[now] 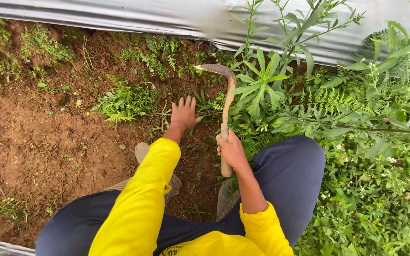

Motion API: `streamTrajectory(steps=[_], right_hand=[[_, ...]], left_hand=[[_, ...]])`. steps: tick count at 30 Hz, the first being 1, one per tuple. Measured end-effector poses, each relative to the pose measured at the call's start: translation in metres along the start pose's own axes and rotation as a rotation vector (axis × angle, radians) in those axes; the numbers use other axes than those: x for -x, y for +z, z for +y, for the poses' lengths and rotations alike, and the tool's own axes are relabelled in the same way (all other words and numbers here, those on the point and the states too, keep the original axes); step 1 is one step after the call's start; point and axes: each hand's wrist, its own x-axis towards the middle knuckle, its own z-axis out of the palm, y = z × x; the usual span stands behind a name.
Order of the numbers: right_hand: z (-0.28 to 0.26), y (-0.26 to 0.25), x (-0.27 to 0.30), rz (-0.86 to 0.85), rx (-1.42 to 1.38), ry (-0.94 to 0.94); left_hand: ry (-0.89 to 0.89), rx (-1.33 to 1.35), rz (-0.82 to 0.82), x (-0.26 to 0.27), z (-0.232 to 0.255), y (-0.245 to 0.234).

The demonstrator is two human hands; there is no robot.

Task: The person is weeding a garden bed, pulling out unwanted plants by hand and using a hand sickle to cut roots and clear the area around the crops.

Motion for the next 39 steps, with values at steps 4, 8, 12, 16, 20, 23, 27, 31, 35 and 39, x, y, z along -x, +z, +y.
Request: streamTrajectory(steps=[4, 8, 12, 16, 20, 23, 27, 31, 35, 39], right_hand=[[0.017, -0.005, -0.009, -0.007, 0.003, -0.003], [0.017, -0.012, -0.011, -0.032, 0.016, -0.033], [0.012, -0.014, -0.011, -0.039, 0.013, -0.044], [0.013, -0.017, -0.011, -0.02, 0.002, -0.023], [0.018, -0.015, -0.017, 0.024, -0.041, -0.022], [0.001, -0.012, -0.008, 0.032, -0.098, -0.048], [0.006, -0.011, -0.011, 0.053, -0.067, -0.033], [0.007, -0.013, -0.009, 0.049, -0.087, -0.027], [0.019, -0.012, -0.018, 0.049, -0.094, -0.018], [0.041, -0.013, -0.031, 0.044, -0.072, -0.016]], left_hand=[[-0.061, -0.029, -0.07, -0.031, 0.039, 0.069], [-0.043, -0.13, 0.1, -0.048, 0.05, 0.102], [0.005, -0.099, 0.166, -0.055, 0.046, 0.097], [0.179, -0.018, 0.225, -0.067, 0.042, 0.118], [0.335, 0.064, 0.241, -0.077, 0.062, 0.148], [0.333, 0.199, 0.091, -0.074, 0.107, 0.182], [0.201, 0.644, -0.006, -0.073, 0.127, 0.231], [0.13, 0.633, 0.072, -0.043, 0.114, 0.172], [0.138, -0.167, 0.076, -0.025, 0.075, 0.087], [0.055, -0.186, 0.071, -0.039, 0.05, 0.095]])
